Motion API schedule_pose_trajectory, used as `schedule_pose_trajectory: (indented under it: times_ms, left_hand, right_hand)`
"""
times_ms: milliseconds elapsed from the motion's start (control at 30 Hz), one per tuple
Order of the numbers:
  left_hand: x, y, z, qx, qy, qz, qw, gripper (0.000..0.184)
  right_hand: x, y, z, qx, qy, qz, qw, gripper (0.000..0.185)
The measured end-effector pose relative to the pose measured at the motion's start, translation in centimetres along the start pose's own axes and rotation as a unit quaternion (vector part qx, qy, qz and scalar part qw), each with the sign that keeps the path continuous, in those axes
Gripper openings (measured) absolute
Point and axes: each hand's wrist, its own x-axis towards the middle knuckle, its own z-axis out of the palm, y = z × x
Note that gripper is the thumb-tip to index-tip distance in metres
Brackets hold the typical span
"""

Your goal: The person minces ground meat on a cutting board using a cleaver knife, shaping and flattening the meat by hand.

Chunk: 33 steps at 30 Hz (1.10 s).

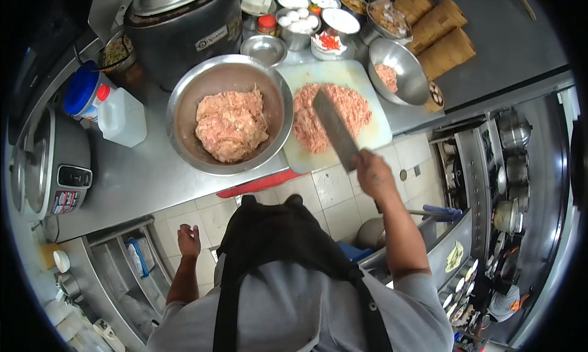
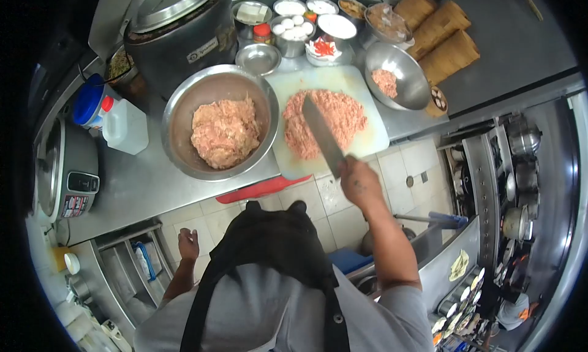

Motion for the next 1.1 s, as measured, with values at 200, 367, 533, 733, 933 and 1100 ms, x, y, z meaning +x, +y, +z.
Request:
schedule_pose_trajectory:
  times_ms: [200, 367, 533, 733, 933, 1100]
  left_hand:
    - [0.0, -0.1, 1.4, 0.002, -0.013, -0.097, 0.995, 0.034]
    - [0.0, -1.5, 3.1, -0.039, -0.035, -0.169, 0.984, 0.043]
    - [1.1, -1.3, 3.5, -0.032, -0.041, -0.164, 0.985, 0.046]
    - [2.3, -1.7, 3.3, -0.042, -0.027, -0.162, 0.985, 0.049]
    - [2.1, -2.6, 3.3, -0.043, -0.055, -0.192, 0.979, 0.051]
    - [3.6, -4.6, 4.4, -0.069, -0.042, -0.183, 0.980, 0.052]
  right_hand:
    - [0.8, 1.3, 5.5, 0.103, 0.149, 0.055, 0.982, 0.032]
    - [-0.4, 0.2, -0.3, 0.037, -0.013, 0.013, 0.999, 0.028]
    - [1.0, -0.5, 2.0, 0.203, 0.237, -0.021, 0.950, 0.026]
    - [0.6, 2.5, 0.9, -0.042, 0.001, -0.029, 0.999, 0.023]
    - [3.0, 1.4, 4.7, 0.148, 0.244, -0.012, 0.958, 0.026]
    - [2.9, 2.4, 0.7, -0.051, -0.010, -0.013, 0.999, 0.028]
